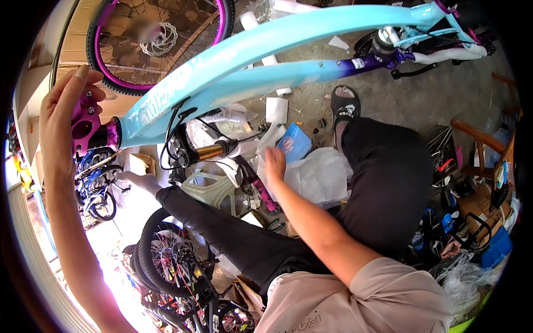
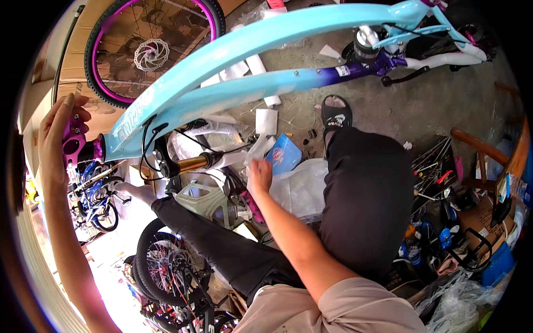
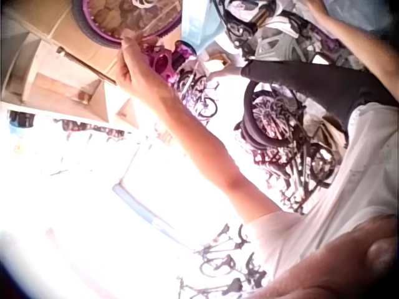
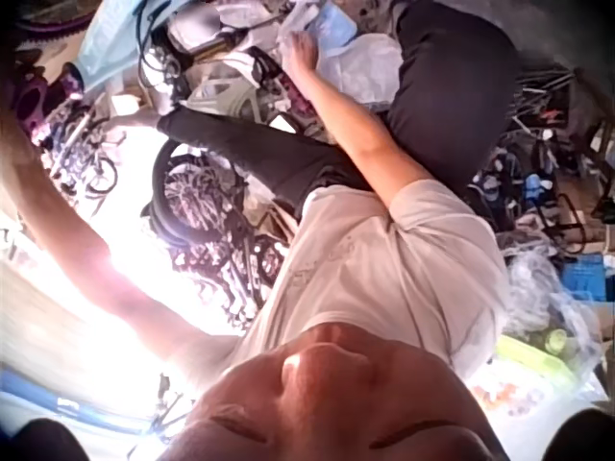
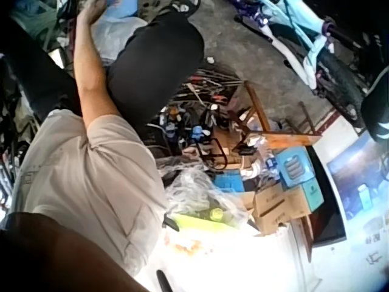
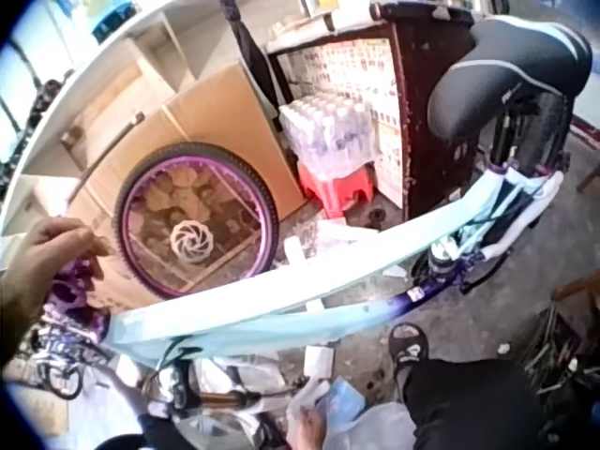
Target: The person removes protective foam from a light blue bicycle frame and uses a screwdriver to tighten the stem bolts on the handlebars. The person is sitting on the floor in a workshop environment.
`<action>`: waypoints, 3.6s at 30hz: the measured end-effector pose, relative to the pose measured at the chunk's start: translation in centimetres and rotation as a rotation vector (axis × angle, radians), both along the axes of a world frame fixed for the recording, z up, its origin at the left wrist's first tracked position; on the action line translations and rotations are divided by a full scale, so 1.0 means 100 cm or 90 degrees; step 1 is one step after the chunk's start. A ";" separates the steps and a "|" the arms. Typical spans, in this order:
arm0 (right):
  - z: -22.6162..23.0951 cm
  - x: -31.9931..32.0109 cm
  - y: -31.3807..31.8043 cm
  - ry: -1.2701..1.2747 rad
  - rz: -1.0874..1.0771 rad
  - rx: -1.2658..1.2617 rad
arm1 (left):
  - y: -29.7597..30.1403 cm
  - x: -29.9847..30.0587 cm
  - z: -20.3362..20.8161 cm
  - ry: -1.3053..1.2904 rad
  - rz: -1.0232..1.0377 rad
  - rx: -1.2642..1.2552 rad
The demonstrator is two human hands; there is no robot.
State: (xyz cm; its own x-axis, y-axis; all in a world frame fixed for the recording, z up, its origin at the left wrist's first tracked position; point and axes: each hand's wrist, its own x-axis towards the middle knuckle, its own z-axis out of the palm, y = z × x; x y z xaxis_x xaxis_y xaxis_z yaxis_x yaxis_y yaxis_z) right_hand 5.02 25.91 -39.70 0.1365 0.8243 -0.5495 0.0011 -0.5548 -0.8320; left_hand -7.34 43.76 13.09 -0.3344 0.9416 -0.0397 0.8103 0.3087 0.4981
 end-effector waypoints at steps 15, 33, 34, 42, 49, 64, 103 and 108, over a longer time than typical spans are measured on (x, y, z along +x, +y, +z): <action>-0.001 -0.003 0.003 -0.228 0.316 0.090 | -0.022 -0.002 -0.004 0.154 -0.137 0.011; 0.012 -0.028 0.033 0.014 0.230 0.075 | -0.035 -0.013 -0.005 0.231 -0.189 0.043; 0.016 -0.029 0.029 0.014 0.231 0.074 | -0.036 -0.015 -0.006 0.218 -0.188 0.045; 0.015 -0.027 0.025 0.321 0.194 -0.121 | -0.044 -0.012 -0.003 0.222 -0.155 0.050; -0.014 -0.041 0.025 -0.099 0.183 0.012 | -0.045 -0.008 -0.003 0.227 -0.174 0.036; -0.039 -0.033 0.044 0.174 0.073 -0.329 | -0.043 -0.003 -0.006 0.210 -0.159 0.065; -0.025 -0.005 0.072 0.465 0.294 -0.318 | -0.046 0.000 -0.008 0.219 -0.134 0.059; -0.025 -0.002 0.072 0.595 0.238 -0.400 | -0.044 -0.001 -0.007 0.261 -0.139 0.069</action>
